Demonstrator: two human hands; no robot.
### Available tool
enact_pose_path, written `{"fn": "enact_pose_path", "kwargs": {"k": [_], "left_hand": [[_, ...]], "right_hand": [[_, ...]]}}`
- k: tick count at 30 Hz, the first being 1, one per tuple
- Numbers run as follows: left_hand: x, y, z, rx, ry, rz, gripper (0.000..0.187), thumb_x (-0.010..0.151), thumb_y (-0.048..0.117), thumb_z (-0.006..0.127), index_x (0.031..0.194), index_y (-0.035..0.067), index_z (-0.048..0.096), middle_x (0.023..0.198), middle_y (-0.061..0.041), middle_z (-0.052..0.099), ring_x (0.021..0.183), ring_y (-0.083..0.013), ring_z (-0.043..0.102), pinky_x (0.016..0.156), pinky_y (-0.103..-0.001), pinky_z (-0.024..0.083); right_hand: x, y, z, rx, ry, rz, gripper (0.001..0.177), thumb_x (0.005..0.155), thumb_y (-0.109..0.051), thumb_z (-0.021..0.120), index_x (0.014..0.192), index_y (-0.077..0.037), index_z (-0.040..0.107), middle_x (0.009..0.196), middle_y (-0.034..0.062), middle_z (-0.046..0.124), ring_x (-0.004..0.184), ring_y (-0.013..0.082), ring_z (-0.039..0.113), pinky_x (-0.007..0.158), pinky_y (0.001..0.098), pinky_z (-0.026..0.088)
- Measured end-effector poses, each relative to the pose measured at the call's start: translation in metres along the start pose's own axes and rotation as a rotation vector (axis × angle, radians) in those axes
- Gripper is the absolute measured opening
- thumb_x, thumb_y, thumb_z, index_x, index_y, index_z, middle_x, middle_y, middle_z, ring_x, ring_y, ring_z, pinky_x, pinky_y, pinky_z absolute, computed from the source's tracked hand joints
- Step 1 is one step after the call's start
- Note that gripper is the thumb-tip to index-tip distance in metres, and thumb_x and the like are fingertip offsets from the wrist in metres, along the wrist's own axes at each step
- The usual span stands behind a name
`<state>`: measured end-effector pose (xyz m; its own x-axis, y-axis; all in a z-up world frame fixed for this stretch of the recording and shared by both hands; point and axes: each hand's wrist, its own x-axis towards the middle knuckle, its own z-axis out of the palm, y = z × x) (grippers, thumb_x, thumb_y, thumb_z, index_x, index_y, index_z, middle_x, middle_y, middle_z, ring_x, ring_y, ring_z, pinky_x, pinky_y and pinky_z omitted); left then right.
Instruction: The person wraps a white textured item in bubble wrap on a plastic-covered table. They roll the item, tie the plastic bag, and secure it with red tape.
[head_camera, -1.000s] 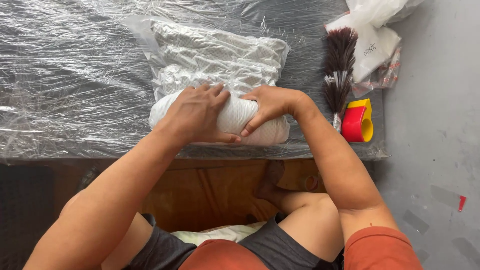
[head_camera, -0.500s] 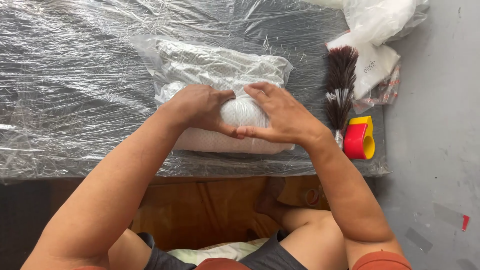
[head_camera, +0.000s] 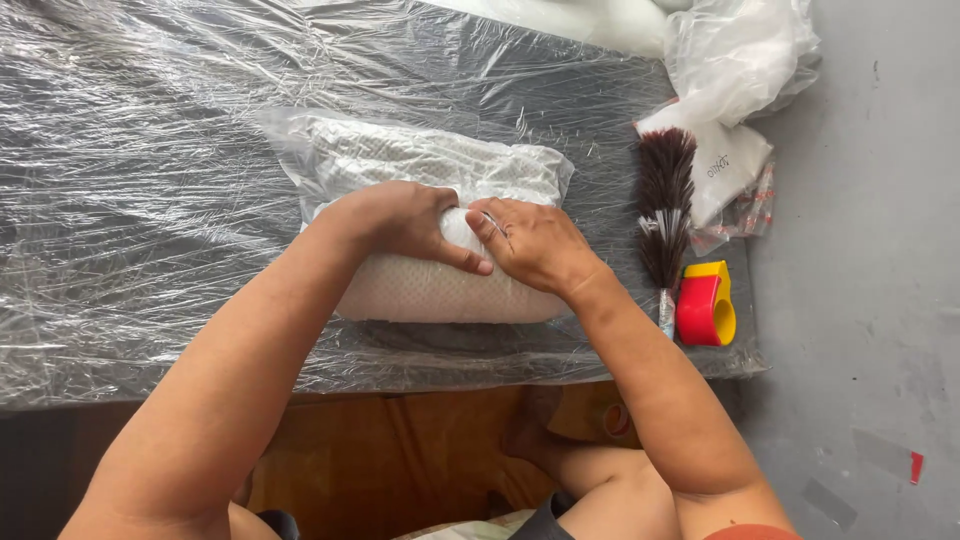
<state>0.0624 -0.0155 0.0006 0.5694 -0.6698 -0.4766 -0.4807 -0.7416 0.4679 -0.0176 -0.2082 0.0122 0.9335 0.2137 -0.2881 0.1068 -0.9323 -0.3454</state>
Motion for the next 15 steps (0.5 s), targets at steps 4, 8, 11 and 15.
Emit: {"fn": "enact_pose_path", "kwargs": {"k": [4, 8, 11, 15], "left_hand": [[-0.009, 0.004, 0.005, -0.030, 0.122, 0.016, 0.108, 0.063, 0.093, 0.064, 0.134, 0.013, 0.057, 0.124, -0.021, 0.069, 0.115, -0.0394, 0.068, 0.094, -0.053, 0.055], [-0.008, 0.011, 0.020, 0.147, 0.288, 0.067, 0.098, 0.071, 0.096, 0.056, 0.124, 0.014, 0.069, 0.123, -0.015, 0.067, 0.111, -0.0367, 0.068, 0.091, -0.049, 0.054], [-0.010, 0.023, 0.032, 0.289, 0.382, 0.040, 0.075, 0.096, 0.076, 0.044, 0.119, 0.008, 0.068, 0.114, -0.014, 0.065, 0.103, -0.0325, 0.069, 0.077, -0.044, 0.054], [-0.005, 0.019, 0.019, 0.315, 0.475, 0.053, 0.073, 0.101, 0.065, 0.024, 0.111, 0.006, 0.067, 0.103, -0.015, 0.063, 0.100, -0.0349, 0.067, 0.079, -0.046, 0.050]], "right_hand": [[0.002, -0.003, -0.003, 0.007, -0.030, 0.051, 0.065, 0.102, -0.066, 0.016, 0.124, -0.028, 0.064, 0.113, 0.0094, 0.073, 0.108, 0.0356, 0.070, 0.098, 0.0510, 0.052], [0.013, 0.009, -0.001, 0.038, -0.018, 0.047, 0.062, 0.104, -0.061, 0.020, 0.123, -0.025, 0.066, 0.109, 0.0157, 0.073, 0.107, 0.0435, 0.068, 0.098, 0.0555, 0.051], [0.020, 0.014, -0.001, 0.067, -0.024, 0.044, 0.066, 0.105, -0.061, 0.020, 0.116, -0.019, 0.069, 0.102, 0.0188, 0.075, 0.104, 0.0456, 0.068, 0.097, 0.0565, 0.051], [0.049, 0.025, -0.006, 0.068, -0.057, 0.042, 0.062, 0.103, -0.059, 0.024, 0.108, -0.014, 0.067, 0.102, 0.0214, 0.074, 0.107, 0.0486, 0.066, 0.100, 0.0588, 0.048]]}}
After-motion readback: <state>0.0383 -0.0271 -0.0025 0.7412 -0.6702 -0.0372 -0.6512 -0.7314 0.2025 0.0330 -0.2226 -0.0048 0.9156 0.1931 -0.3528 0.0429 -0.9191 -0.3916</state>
